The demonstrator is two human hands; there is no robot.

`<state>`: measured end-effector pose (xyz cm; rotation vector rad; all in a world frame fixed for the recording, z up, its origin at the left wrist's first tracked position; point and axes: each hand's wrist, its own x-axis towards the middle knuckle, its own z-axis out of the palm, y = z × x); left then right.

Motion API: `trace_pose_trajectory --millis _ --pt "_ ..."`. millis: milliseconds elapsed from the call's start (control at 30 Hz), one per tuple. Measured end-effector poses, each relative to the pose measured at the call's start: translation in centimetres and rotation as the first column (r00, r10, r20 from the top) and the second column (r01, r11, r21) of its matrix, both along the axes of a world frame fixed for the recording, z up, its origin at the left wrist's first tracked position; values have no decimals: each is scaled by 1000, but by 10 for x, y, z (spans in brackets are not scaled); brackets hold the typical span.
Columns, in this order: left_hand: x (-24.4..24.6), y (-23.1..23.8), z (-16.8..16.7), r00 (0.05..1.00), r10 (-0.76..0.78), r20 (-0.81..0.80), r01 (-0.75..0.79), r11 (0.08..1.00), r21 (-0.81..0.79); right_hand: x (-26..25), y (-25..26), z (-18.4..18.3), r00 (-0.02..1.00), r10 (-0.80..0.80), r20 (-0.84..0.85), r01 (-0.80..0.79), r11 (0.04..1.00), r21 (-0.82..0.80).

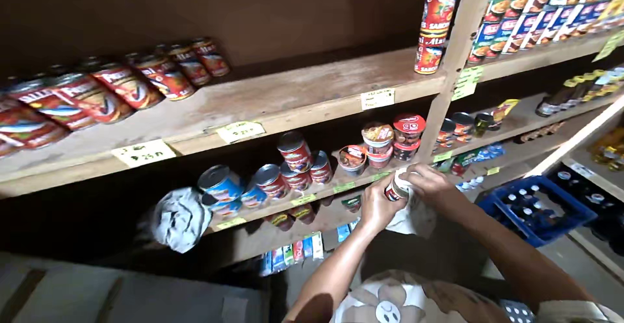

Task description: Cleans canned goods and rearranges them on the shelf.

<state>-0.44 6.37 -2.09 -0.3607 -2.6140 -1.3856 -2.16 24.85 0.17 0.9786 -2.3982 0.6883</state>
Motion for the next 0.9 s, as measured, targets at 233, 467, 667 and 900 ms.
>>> trace_pose_trajectory --millis 233,467,667,900 --pt "-2 -29 -19 999 31 -18 -27 978 206 -7 16 27 985 70 160 -66 997 -31" --pt "-9 -30 -12 999 11 32 -22 927 374 -6 -11 6 920 253 301 -229 967 -113" --pt "-5 -22 2 957 -203 207 -102 433 896 -8 -2 3 966 215 143 -130 883 -452" --pt "11 23 16 999 -1 -45 43 346 937 19 -59 -40 995 62 77 37 491 -870"
